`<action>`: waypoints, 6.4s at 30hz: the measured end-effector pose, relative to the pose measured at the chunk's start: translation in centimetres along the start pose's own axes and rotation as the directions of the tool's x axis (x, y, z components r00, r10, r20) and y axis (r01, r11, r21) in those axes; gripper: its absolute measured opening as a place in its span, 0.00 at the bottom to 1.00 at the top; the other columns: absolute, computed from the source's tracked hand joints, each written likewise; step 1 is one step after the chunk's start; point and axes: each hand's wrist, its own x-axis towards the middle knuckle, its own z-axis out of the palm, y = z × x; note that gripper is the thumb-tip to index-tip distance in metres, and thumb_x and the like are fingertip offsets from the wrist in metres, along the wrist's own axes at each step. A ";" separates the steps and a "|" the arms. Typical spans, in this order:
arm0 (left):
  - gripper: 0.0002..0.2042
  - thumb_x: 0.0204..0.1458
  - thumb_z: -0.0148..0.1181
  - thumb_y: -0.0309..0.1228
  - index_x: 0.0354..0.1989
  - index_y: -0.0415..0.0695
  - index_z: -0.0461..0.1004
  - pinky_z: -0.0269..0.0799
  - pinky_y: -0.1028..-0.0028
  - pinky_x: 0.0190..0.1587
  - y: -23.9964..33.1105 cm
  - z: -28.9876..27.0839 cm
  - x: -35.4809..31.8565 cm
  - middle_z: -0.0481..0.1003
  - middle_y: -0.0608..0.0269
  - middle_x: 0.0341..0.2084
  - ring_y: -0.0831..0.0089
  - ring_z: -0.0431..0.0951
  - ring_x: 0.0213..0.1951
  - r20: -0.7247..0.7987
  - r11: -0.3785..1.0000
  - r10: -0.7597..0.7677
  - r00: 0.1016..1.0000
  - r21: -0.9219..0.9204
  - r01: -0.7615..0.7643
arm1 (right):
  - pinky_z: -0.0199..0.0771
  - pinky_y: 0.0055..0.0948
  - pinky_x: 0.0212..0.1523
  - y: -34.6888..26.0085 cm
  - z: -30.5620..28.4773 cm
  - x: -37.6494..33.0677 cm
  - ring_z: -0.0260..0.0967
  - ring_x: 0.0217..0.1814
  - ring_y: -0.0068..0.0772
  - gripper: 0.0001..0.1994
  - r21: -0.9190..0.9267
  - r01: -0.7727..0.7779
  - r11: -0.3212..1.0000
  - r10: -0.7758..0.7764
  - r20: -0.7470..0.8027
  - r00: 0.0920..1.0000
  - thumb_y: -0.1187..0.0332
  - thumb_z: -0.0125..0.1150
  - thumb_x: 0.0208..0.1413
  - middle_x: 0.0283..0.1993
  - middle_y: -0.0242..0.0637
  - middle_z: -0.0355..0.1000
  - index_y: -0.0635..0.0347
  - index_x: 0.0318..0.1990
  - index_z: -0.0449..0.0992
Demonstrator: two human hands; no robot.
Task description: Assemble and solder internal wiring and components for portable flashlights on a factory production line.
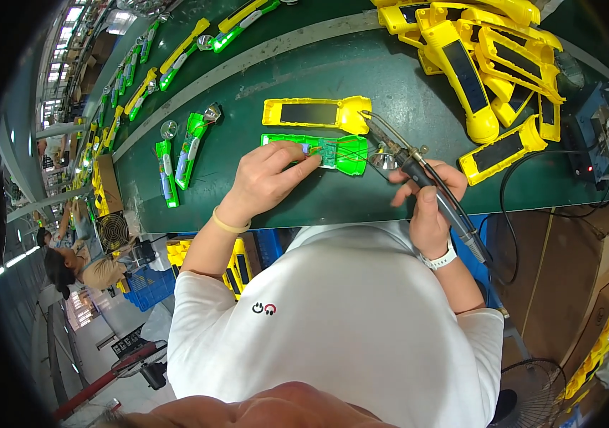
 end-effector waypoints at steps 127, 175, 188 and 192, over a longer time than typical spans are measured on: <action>0.01 0.46 0.59 0.22 0.26 0.41 0.76 0.72 0.77 0.28 -4.0 -0.5 -0.8 0.77 0.61 0.24 0.75 0.77 0.26 0.048 0.451 -0.811 0.583 -0.583 0.675 | 0.64 0.17 0.22 0.6 6.3 7.1 0.64 0.23 0.19 0.13 -0.126 -0.154 0.980 0.166 0.091 0.982 0.73 0.57 0.54 0.29 0.33 0.65 0.60 0.40 0.58; 0.03 0.40 0.60 0.26 0.25 0.44 0.75 0.68 0.67 0.33 -7.7 -4.0 1.7 0.65 0.58 0.26 0.61 0.71 0.30 0.504 0.900 -0.342 0.793 -0.068 0.431 | 0.62 0.36 0.50 -2.2 -0.8 3.4 0.63 0.47 0.40 0.19 -0.416 0.412 0.810 -0.288 0.330 0.899 0.65 0.57 0.53 0.45 0.44 0.64 0.61 0.49 0.62; 0.04 0.42 0.60 0.29 0.27 0.44 0.77 0.69 0.68 0.37 -8.5 -4.0 1.1 0.67 0.57 0.30 0.62 0.72 0.34 0.535 0.872 -0.312 0.785 -0.167 0.460 | 0.71 0.29 0.37 -3.1 -1.8 2.3 0.72 0.39 0.37 0.23 -0.281 0.267 0.922 -0.238 0.132 0.962 0.52 0.48 0.59 0.42 0.45 0.67 0.57 0.52 0.52; 0.09 0.43 0.61 0.32 0.33 0.45 0.78 0.69 0.70 0.40 -9.8 -4.2 2.0 0.70 0.60 0.33 0.65 0.72 0.39 0.331 0.891 -0.308 0.892 -0.228 0.392 | 0.77 0.41 0.44 -1.2 -1.1 -0.1 0.65 0.53 0.48 0.22 -0.178 0.140 0.974 -0.124 0.101 0.987 0.56 0.47 0.60 0.56 0.47 0.53 0.60 0.52 0.52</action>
